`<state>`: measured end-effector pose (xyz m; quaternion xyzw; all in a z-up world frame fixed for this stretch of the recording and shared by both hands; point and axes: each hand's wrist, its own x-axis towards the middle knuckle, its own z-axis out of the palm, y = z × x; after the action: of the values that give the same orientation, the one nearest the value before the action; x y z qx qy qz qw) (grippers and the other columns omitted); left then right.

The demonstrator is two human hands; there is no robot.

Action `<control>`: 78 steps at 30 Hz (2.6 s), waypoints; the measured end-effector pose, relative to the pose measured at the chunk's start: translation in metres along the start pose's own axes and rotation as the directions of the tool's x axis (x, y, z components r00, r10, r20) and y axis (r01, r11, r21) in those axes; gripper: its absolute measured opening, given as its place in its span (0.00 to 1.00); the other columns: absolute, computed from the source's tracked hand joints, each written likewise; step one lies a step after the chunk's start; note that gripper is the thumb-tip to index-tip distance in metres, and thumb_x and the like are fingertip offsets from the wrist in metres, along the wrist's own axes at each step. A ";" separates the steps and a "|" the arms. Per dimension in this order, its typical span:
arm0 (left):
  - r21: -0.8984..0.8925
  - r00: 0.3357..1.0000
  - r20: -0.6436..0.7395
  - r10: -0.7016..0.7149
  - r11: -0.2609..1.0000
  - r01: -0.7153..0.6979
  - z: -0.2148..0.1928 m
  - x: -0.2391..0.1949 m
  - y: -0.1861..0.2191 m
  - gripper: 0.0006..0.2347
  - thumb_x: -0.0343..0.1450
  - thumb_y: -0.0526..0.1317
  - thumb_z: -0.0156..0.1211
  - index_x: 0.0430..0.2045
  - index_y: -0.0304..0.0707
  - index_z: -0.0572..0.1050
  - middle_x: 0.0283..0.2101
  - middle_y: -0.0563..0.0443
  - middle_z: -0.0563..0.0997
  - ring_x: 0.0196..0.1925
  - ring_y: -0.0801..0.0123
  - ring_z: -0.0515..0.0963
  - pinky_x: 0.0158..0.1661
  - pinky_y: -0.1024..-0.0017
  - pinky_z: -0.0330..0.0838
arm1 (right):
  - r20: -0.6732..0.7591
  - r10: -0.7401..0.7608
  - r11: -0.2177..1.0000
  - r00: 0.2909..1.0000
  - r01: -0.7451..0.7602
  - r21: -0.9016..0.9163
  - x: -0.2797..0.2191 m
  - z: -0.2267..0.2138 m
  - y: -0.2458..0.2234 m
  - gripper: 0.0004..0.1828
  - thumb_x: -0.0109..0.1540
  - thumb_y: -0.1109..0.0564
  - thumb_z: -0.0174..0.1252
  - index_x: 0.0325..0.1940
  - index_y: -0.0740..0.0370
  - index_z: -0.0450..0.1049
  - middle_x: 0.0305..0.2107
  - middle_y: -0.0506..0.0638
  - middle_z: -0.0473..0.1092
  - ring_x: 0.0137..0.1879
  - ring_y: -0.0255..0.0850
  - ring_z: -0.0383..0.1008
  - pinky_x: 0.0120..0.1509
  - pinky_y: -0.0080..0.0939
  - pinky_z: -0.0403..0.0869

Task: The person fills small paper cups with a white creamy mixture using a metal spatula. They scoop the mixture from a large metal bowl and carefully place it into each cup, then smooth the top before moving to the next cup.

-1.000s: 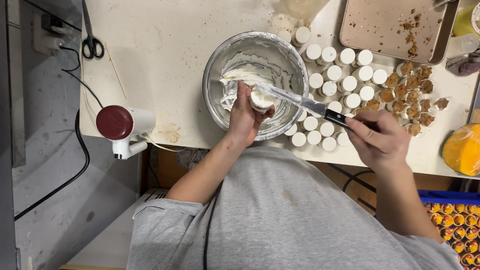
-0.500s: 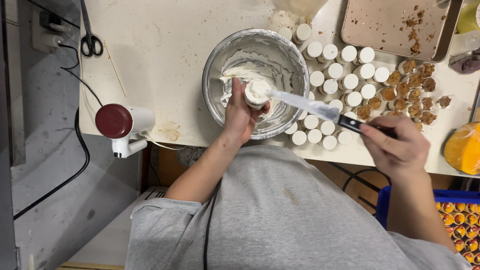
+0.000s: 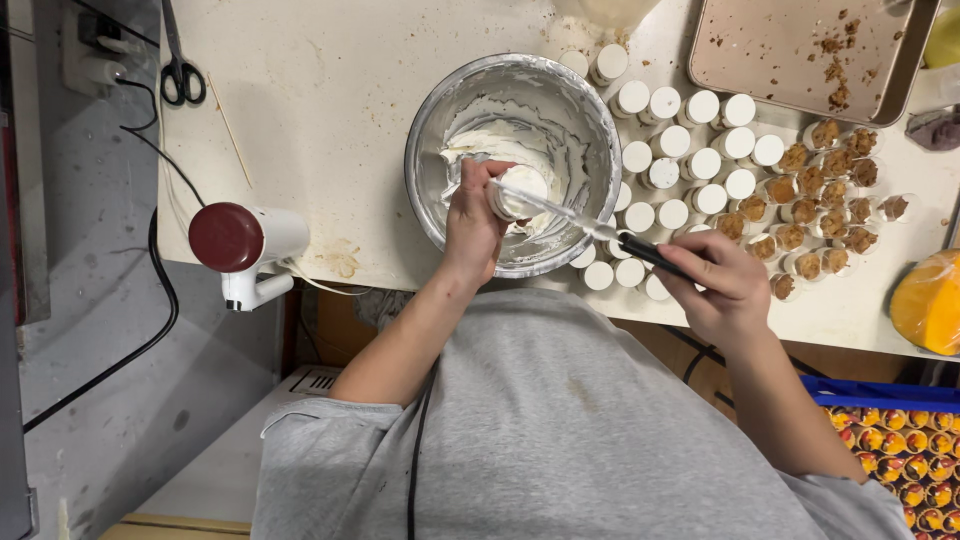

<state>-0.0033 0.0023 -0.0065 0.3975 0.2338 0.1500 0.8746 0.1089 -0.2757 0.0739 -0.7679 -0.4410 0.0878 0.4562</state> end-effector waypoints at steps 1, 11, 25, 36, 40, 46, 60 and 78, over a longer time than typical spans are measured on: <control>-0.002 1.000 -0.015 -0.018 1.000 0.018 0.000 0.001 -0.001 0.32 0.77 0.64 0.33 0.50 0.28 0.71 0.41 0.45 0.80 0.43 0.69 0.82 0.45 0.69 0.81 | 0.017 0.025 1.000 1.000 -0.025 0.012 -0.002 -0.001 0.000 0.20 0.59 0.71 0.67 0.54 0.60 0.79 0.42 0.53 0.74 0.41 0.36 0.75 0.40 0.31 0.70; -0.106 0.986 0.069 -0.152 0.982 0.159 -0.007 0.001 -0.001 0.34 0.78 0.69 0.32 0.41 0.31 0.73 0.30 0.47 0.78 0.27 0.70 0.77 0.31 0.72 0.75 | 0.022 0.357 0.836 0.934 -0.330 0.438 -0.024 0.011 0.000 0.19 0.62 0.71 0.61 0.57 0.69 0.77 0.40 0.53 0.77 0.34 0.32 0.72 0.35 0.29 0.71; -0.211 0.827 0.240 -0.509 0.804 0.556 0.000 -0.020 0.050 0.39 0.69 0.75 0.26 0.40 0.37 0.75 0.28 0.48 0.79 0.22 0.74 0.71 0.17 0.78 0.57 | -0.101 -0.278 0.929 0.955 0.241 -0.280 -0.016 0.033 -0.012 0.18 0.57 0.72 0.68 0.47 0.57 0.81 0.39 0.54 0.74 0.34 0.43 0.69 0.36 0.39 0.67; 0.070 0.993 0.094 -0.072 0.995 0.066 -0.050 0.008 0.043 0.37 0.72 0.72 0.30 0.44 0.31 0.71 0.35 0.48 0.79 0.33 0.72 0.78 0.31 0.76 0.74 | -0.166 0.158 0.984 0.973 -0.142 0.104 -0.012 0.044 -0.028 0.18 0.67 0.66 0.60 0.62 0.69 0.72 0.41 0.53 0.72 0.38 0.32 0.69 0.37 0.27 0.67; 0.144 0.976 -0.015 0.216 0.967 -0.212 -0.044 0.007 0.034 0.31 0.77 0.65 0.39 0.50 0.30 0.68 0.49 0.44 0.75 0.51 0.68 0.78 0.51 0.71 0.76 | -0.067 0.387 0.866 0.920 -0.337 0.370 -0.006 0.075 -0.049 0.23 0.71 0.61 0.50 0.71 0.70 0.65 0.41 0.47 0.70 0.34 0.27 0.65 0.37 0.26 0.66; 0.349 0.892 0.000 0.453 0.835 -0.424 -0.044 0.009 0.026 0.33 0.77 0.68 0.39 0.53 0.30 0.67 0.53 0.45 0.73 0.58 0.65 0.72 0.63 0.68 0.66 | -0.002 0.448 0.839 0.894 -0.420 0.347 -0.004 0.096 -0.079 0.22 0.72 0.60 0.48 0.70 0.70 0.66 0.42 0.48 0.69 0.31 0.27 0.62 0.33 0.27 0.64; 0.180 0.896 0.079 0.437 0.878 -0.444 -0.052 0.037 0.025 0.34 0.73 0.71 0.45 0.52 0.33 0.62 0.56 0.45 0.68 0.60 0.64 0.68 0.64 0.66 0.65 | 0.049 0.541 0.731 0.840 -0.498 0.466 0.024 0.120 -0.099 0.23 0.71 0.63 0.46 0.71 0.68 0.64 0.40 0.47 0.66 0.32 0.27 0.61 0.33 0.27 0.64; 0.428 0.944 0.120 0.309 0.842 -0.330 -0.058 0.052 0.020 0.32 0.79 0.67 0.27 0.49 0.32 0.68 0.48 0.46 0.72 0.52 0.67 0.73 0.58 0.70 0.69 | 0.068 0.642 0.437 0.764 -0.437 0.786 0.000 0.134 -0.094 0.24 0.71 0.62 0.46 0.73 0.65 0.65 0.35 0.49 0.68 0.30 0.30 0.64 0.32 0.31 0.67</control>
<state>0.0086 0.0753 -0.0397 0.6222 0.1719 0.2272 0.7291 -0.0192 -0.1742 0.0710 -0.6042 -0.0305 0.3133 0.7320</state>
